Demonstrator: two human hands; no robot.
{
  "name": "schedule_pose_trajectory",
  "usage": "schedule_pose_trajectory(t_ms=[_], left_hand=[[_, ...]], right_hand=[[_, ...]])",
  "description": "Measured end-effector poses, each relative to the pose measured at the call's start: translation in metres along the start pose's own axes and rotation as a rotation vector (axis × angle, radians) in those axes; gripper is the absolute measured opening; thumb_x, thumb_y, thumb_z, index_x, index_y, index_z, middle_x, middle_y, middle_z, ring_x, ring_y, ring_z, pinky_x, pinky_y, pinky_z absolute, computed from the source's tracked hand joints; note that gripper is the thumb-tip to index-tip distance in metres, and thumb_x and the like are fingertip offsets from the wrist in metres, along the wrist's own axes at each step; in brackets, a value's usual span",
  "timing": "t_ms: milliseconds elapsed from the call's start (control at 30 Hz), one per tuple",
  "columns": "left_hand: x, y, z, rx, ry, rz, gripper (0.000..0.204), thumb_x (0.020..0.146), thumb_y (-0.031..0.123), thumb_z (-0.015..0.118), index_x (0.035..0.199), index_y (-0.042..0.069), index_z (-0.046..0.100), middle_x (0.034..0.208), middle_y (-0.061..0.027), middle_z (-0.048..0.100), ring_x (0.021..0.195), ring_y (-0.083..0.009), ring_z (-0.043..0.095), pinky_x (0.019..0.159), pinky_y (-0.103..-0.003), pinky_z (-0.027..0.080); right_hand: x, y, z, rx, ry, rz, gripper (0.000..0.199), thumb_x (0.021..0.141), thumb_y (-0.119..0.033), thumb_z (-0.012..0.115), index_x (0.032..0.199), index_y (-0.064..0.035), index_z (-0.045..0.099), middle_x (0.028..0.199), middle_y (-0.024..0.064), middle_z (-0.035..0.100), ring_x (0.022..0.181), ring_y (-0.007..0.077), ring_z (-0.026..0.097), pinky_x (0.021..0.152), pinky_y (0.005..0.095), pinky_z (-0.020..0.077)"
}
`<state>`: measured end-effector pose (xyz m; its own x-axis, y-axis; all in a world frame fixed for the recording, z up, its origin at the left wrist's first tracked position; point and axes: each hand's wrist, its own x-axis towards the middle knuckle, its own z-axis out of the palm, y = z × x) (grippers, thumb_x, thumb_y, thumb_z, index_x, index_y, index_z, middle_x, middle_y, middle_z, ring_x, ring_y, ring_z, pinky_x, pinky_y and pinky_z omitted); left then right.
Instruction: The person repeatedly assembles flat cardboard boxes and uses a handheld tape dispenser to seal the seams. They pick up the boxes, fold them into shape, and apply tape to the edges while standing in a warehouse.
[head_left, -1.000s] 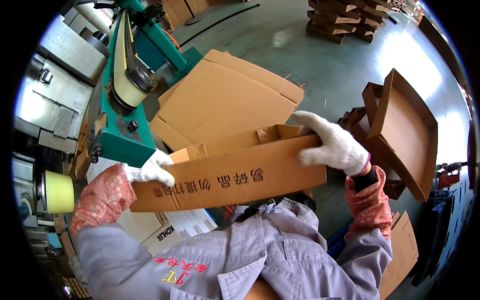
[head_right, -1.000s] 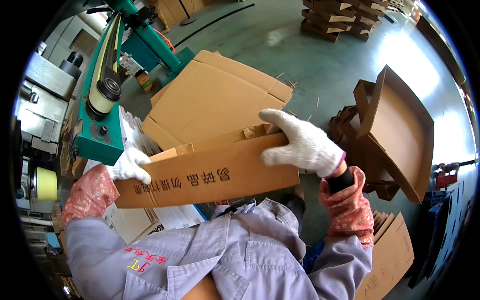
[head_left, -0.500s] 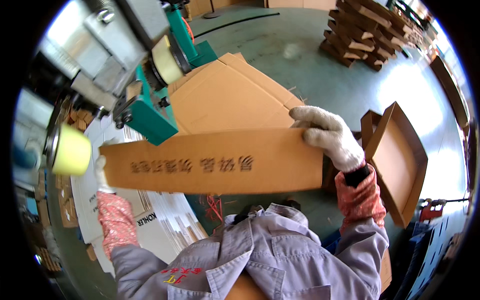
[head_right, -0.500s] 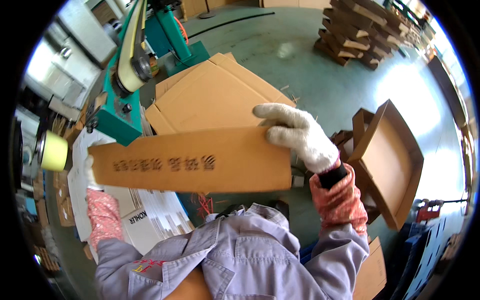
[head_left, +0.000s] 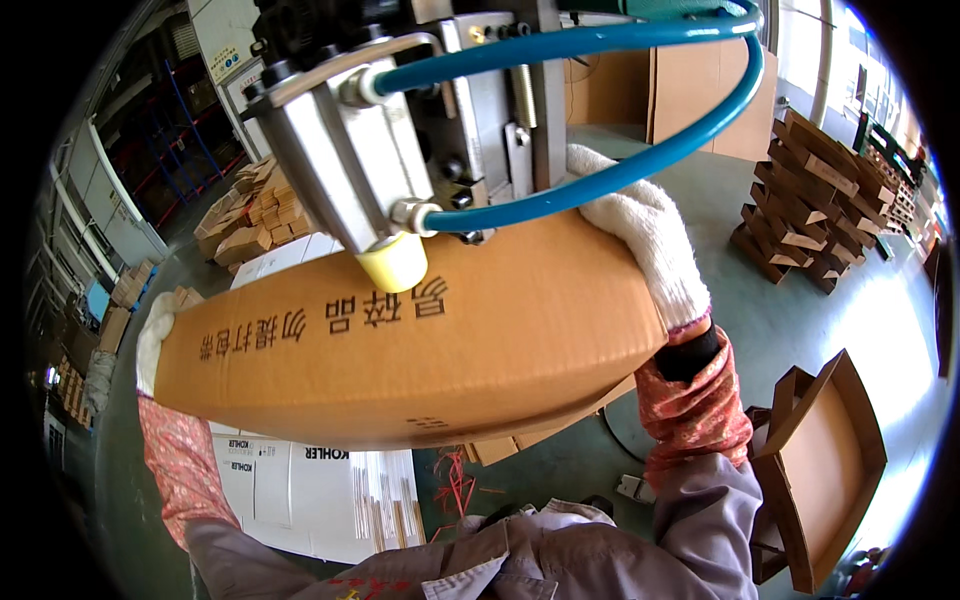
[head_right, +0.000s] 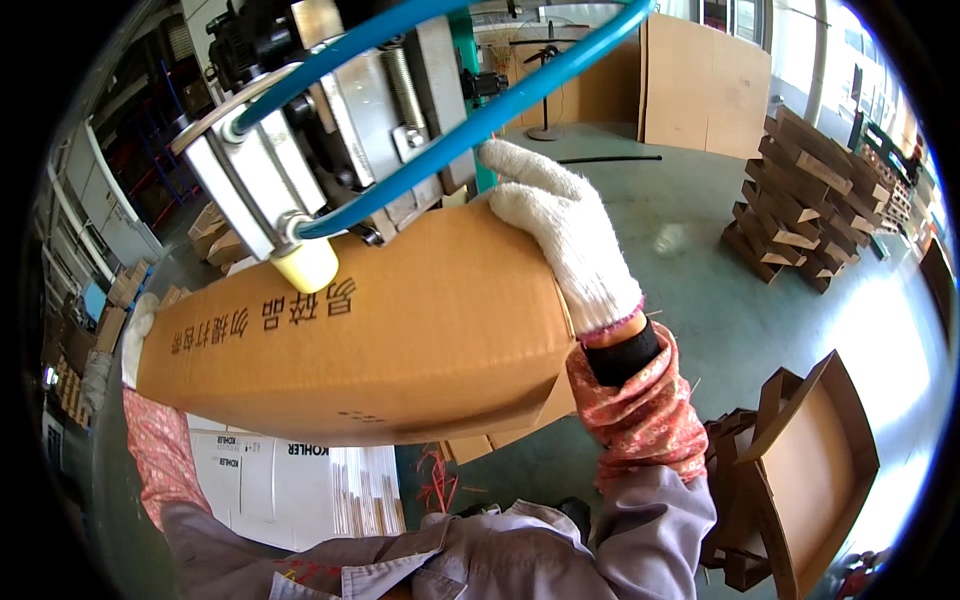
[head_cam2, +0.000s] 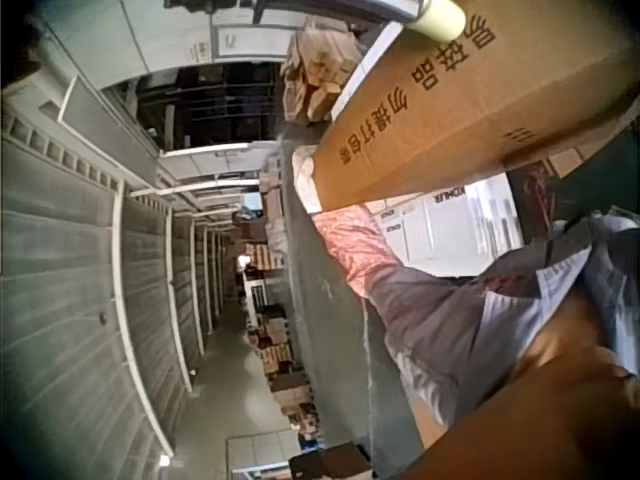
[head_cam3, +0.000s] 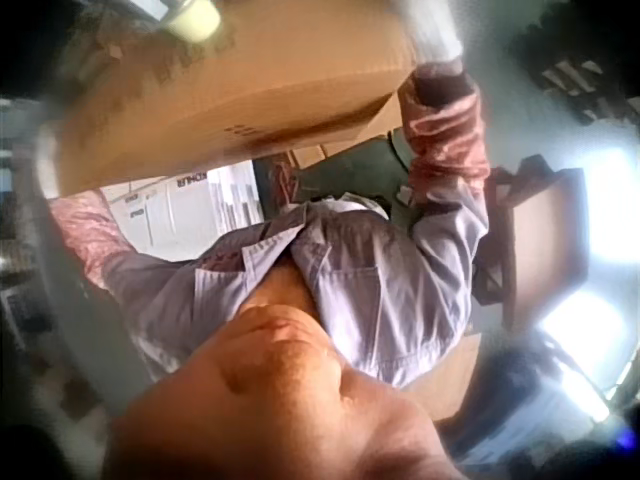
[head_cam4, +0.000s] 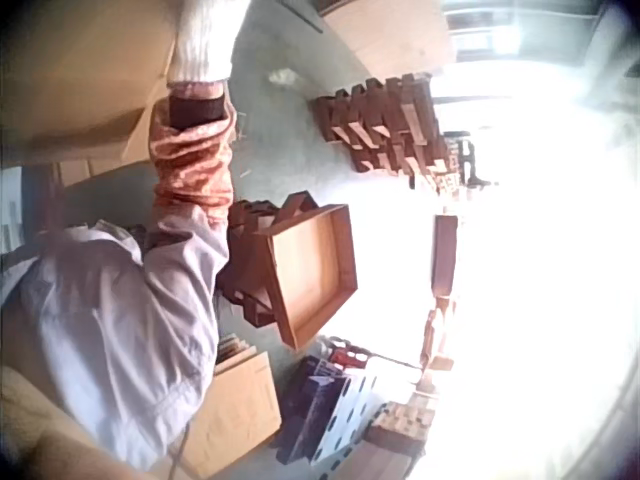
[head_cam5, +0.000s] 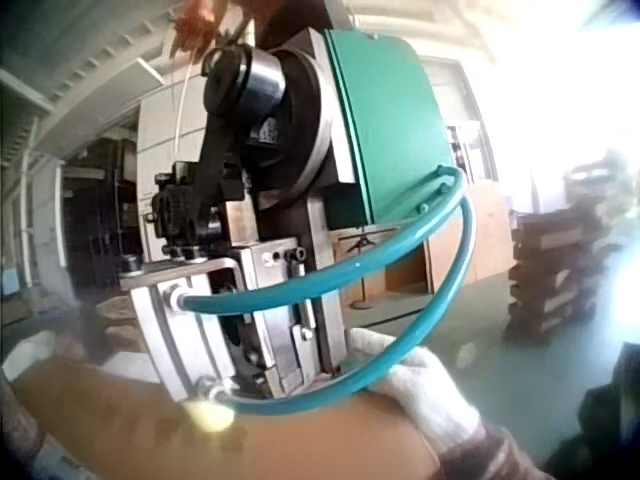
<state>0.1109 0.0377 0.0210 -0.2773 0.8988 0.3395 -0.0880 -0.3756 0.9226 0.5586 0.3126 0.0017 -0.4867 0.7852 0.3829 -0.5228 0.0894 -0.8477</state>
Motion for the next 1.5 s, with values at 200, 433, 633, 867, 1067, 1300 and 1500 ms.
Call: schedule_pose_trajectory(t_ms=[200, 433, 633, 867, 1067, 1300, 1500], left_hand=[[0.064, -0.013, -0.017, -0.040, 0.294, 0.056, 0.006, 0.086, 0.006, 0.053, 0.091, 0.009, 0.054, 0.081, 0.0012, 0.050, 0.073, -0.0120, 0.054, 0.066, -0.029, 0.048], [0.095, -0.025, -0.072, 0.073, 0.142, -0.060, 0.008, 0.085, 0.000, 0.049, 0.085, 0.008, 0.050, 0.078, 0.0040, 0.042, 0.069, -0.0093, 0.049, 0.064, -0.026, 0.046], [0.101, -0.053, -0.069, 0.097, 0.128, 0.029, 0.013, 0.085, -0.003, 0.049, 0.085, 0.010, 0.050, 0.072, 0.0023, 0.046, 0.058, -0.0096, 0.048, 0.052, -0.027, 0.046], [0.048, -0.053, -0.011, -0.011, 0.195, -0.062, 0.024, 0.087, 0.015, 0.061, 0.106, 0.000, 0.058, 0.078, -0.0074, 0.065, 0.065, -0.0172, 0.063, 0.058, -0.034, 0.056], [0.022, -0.089, 0.039, 0.191, 0.234, -0.018, 0.039, 0.088, 0.024, 0.059, 0.119, 0.000, 0.058, 0.080, -0.0095, 0.068, 0.070, -0.0171, 0.065, 0.060, -0.033, 0.054], [0.044, -0.093, 0.169, -0.169, 0.217, -0.104, 0.036, 0.091, 0.010, 0.052, 0.124, -0.005, 0.057, 0.096, -0.0167, 0.070, 0.080, -0.0209, 0.070, 0.071, -0.033, 0.057], [0.088, -0.095, 0.236, -0.172, -0.019, -0.008, 0.023, 0.093, 0.015, 0.056, 0.104, -0.003, 0.065, 0.101, -0.0123, 0.070, 0.083, -0.0185, 0.066, 0.073, -0.035, 0.055]], right_hand=[[0.066, 0.049, -0.019, -0.099, 0.142, -0.281, 0.042, 0.091, -0.006, 0.059, 0.131, 0.0051, 0.056, 0.120, 0.0109, 0.064, 0.103, 0.0185, 0.061, 0.088, 0.0288, 0.0509], [0.075, 0.048, 0.015, -0.020, 0.223, -0.241, 0.047, 0.092, 0.001, 0.052, 0.139, 0.0023, 0.047, 0.131, 0.0134, 0.058, 0.114, 0.0224, 0.058, 0.097, 0.0308, 0.0487], [0.070, 0.054, -0.002, -0.095, 0.264, -0.221, 0.049, 0.092, -0.006, 0.058, 0.139, -0.0009, 0.047, 0.125, 0.0108, 0.058, 0.113, 0.0184, 0.054, 0.098, 0.0298, 0.0435], [-0.061, 0.048, -0.015, 0.073, 0.084, -0.309, 0.071, 0.098, -0.050, 0.048, 0.145, 0.0025, 0.038, 0.148, 0.0181, 0.043, 0.137, 0.0285, 0.040, 0.115, 0.0428, 0.0292], [-0.086, -0.010, -0.135, 0.106, 0.373, -0.203, 0.076, 0.096, -0.057, 0.048, 0.139, 0.0059, 0.044, 0.139, 0.0189, 0.052, 0.126, 0.0303, 0.051, 0.109, 0.0438, 0.0379], [-0.089, -0.073, -0.255, 0.060, 0.434, -0.192, 0.073, 0.097, -0.057, 0.044, 0.138, 0.0032, 0.046, 0.135, 0.0189, 0.055, 0.120, 0.0304, 0.057, 0.106, 0.0431, 0.0430], [-0.084, -0.087, -0.284, -0.220, 0.983, -0.377, 0.078, 0.094, -0.066, 0.041, 0.134, 0.0005, 0.052, 0.132, 0.0167, 0.056, 0.121, 0.0287, 0.052, 0.107, 0.0409, 0.0366]])
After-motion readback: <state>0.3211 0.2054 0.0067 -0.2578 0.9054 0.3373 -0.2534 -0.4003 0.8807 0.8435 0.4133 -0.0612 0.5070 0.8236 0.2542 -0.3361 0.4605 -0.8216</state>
